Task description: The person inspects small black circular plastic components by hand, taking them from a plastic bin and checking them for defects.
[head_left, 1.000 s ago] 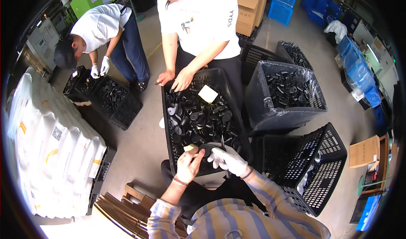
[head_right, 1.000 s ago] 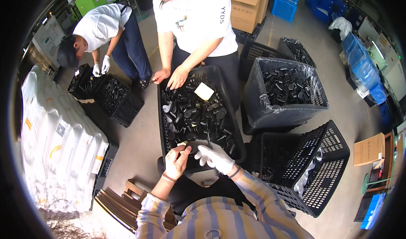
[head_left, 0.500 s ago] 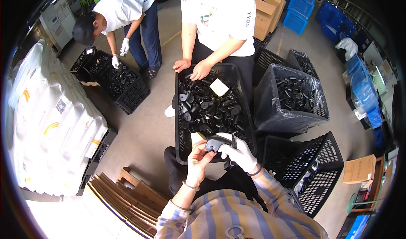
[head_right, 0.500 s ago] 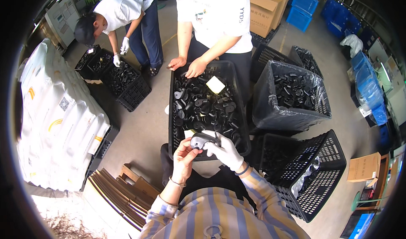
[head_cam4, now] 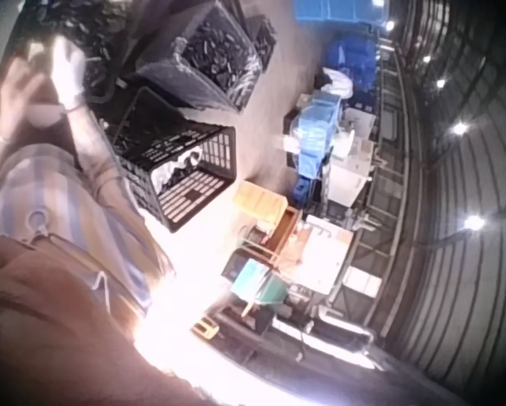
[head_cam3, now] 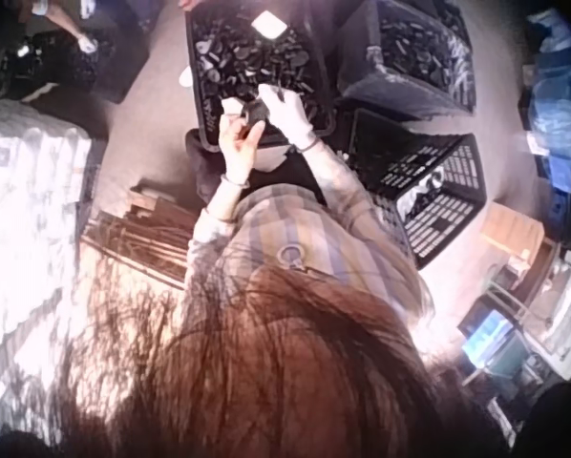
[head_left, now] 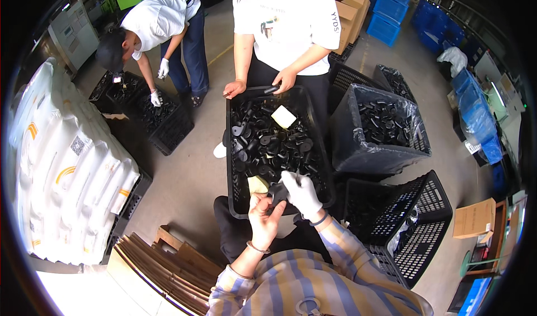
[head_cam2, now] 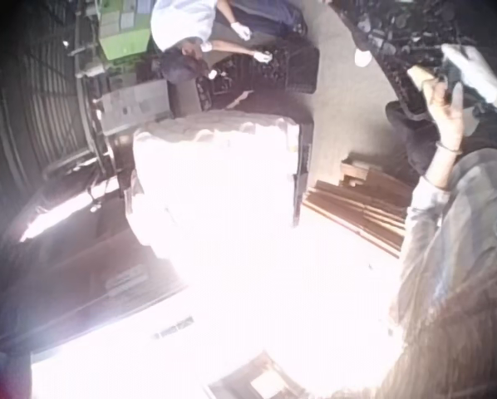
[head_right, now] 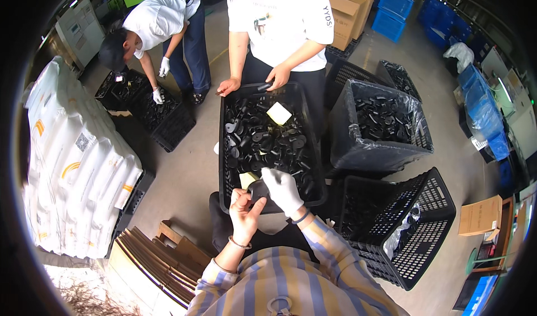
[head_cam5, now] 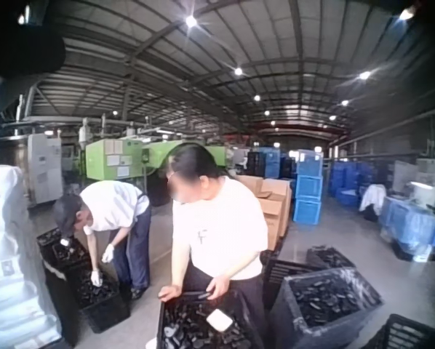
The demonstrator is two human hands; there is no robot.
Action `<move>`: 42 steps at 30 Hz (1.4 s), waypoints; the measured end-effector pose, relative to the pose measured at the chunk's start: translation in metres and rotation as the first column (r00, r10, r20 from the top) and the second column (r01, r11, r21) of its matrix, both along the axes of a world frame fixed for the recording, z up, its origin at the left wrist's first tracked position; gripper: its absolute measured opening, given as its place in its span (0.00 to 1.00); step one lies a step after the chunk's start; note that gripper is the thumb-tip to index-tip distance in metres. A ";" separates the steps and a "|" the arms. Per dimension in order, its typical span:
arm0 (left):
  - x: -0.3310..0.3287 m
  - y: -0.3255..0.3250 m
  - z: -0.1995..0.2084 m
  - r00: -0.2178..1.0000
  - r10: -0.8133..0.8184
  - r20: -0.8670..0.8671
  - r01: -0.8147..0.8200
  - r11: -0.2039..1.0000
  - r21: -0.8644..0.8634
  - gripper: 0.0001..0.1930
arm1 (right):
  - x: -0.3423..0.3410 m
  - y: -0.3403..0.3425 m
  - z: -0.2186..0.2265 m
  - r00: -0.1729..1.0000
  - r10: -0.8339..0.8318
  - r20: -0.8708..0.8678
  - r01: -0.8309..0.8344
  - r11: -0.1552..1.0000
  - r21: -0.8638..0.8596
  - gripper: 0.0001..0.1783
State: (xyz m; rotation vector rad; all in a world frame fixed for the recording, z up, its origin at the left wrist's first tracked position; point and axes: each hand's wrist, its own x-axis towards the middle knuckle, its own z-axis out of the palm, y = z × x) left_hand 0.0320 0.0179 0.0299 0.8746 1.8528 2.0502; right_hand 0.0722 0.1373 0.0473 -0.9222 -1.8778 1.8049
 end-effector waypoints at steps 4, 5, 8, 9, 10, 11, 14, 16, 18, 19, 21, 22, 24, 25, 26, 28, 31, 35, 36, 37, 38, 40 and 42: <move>-0.004 0.002 -0.008 0.967 -0.037 0.251 -0.004 0.987 0.163 0.04 | 0.017 0.004 0.010 0.997 -0.024 -0.075 -0.016 0.873 -0.487 0.14; -0.008 0.004 -0.013 0.962 -0.064 0.265 0.026 0.989 0.144 0.03 | 0.017 -0.005 0.018 0.994 0.032 -0.101 -0.068 0.925 -0.374 0.12; -0.008 0.007 -0.015 0.995 -0.027 0.094 0.022 0.998 0.056 0.03 | 0.018 -0.009 0.002 0.978 0.099 -0.181 -0.150 0.945 -0.290 0.10; -0.009 0.012 -0.022 0.994 0.062 0.086 -0.067 0.997 0.050 0.06 | 0.014 -0.016 -0.003 0.972 0.090 -0.218 -0.105 0.993 -0.058 0.10; -0.012 0.017 -0.027 0.986 0.151 0.077 -0.155 0.987 0.046 0.09 | 0.011 -0.021 -0.007 0.963 0.089 -0.256 -0.044 0.984 0.175 0.10; -0.012 0.018 -0.032 0.986 0.153 0.074 -0.156 0.987 0.046 0.09 | 0.012 -0.022 -0.010 0.976 0.101 -0.190 -0.060 0.976 0.212 0.10; -0.018 0.029 -0.023 0.934 0.285 0.216 -0.289 0.957 -0.015 0.17 | 0.010 -0.028 -0.014 0.989 0.019 -0.145 0.036 0.929 0.368 0.11; -0.022 0.029 0.007 0.687 0.237 0.687 -0.268 0.961 -0.063 0.23 | 0.012 -0.028 -0.019 0.988 -0.007 -0.156 0.062 0.934 0.351 0.12; -0.028 0.025 -0.004 0.694 0.050 0.718 -0.192 0.974 0.119 0.25 | 0.015 -0.025 -0.018 0.976 -0.052 -0.213 0.087 0.983 0.159 0.12; -0.032 0.021 -0.005 0.689 0.039 0.724 -0.178 0.977 0.117 0.24 | 0.018 -0.021 -0.014 0.973 -0.031 -0.227 0.053 0.995 0.090 0.12; -0.042 0.008 -0.005 0.713 0.025 0.701 -0.106 0.992 0.072 0.23 | 0.022 -0.005 -0.005 0.945 0.148 -0.291 0.025 0.857 0.515 0.12; -0.047 -0.004 -0.005 0.706 -0.113 0.699 0.059 0.993 0.101 0.21 | 0.025 0.001 0.002 0.935 0.239 -0.262 -0.025 0.781 0.623 0.13; -0.039 -0.005 0.003 0.683 -0.271 0.678 0.194 0.962 0.190 0.17 | 0.027 0.007 0.011 0.921 0.322 -0.221 -0.100 0.741 0.664 0.13; -0.035 -0.003 0.003 0.668 -0.317 0.674 0.249 0.948 0.199 0.14 | 0.028 0.008 0.013 0.902 0.379 -0.204 -0.146 0.716 0.682 0.13; -0.028 0.001 0.008 0.687 -0.332 0.647 0.228 0.943 0.242 0.13 | 0.028 0.008 0.013 0.881 0.435 -0.186 -0.192 0.688 0.700 0.13; -0.022 0.006 0.000 0.700 -0.346 0.625 0.162 0.929 0.333 0.13 | 0.029 0.004 0.010 0.902 0.394 -0.177 -0.170 0.701 0.693 0.12; -0.001 0.013 -0.006 0.786 -0.291 0.545 0.103 0.932 0.349 0.11 | 0.019 -0.003 -0.005 0.976 0.022 -0.218 0.054 0.940 0.337 0.09; 0.003 0.010 -0.003 0.784 -0.236 0.574 0.062 0.950 0.305 0.04 | 0.017 -0.004 0.003 0.975 -0.075 -0.210 0.058 0.995 -0.085 0.05; 0.001 0.009 -0.003 0.797 -0.193 0.572 0.027 0.958 0.287 0.03 | 0.014 -0.009 0.002 0.979 0.007 -0.205 0.025 0.988 0.152 0.05; -0.003 0.009 0.000 0.791 -0.147 0.594 -0.020 0.964 0.266 0.04 | 0.015 -0.014 0.002 0.988 0.042 -0.150 0.009 0.946 0.325 0.07; -0.007 0.013 -0.002 0.788 -0.084 0.610 -0.090 0.964 0.249 0.10 | 0.019 -0.022 0.006 0.996 0.050 -0.071 -0.017 0.917 0.398 0.06; -0.010 0.017 -0.002 0.865 0.086 0.494 -0.190 0.968 0.163 0.15 | 0.021 -0.024 0.003 0.979 0.133 -0.151 -0.011 0.784 0.621 0.07; -0.014 0.020 0.002 0.757 0.078 0.648 -0.200 0.973 0.117 0.18 | 0.022 -0.017 0.008 0.970 0.172 -0.170 -0.012 0.736 0.676 0.09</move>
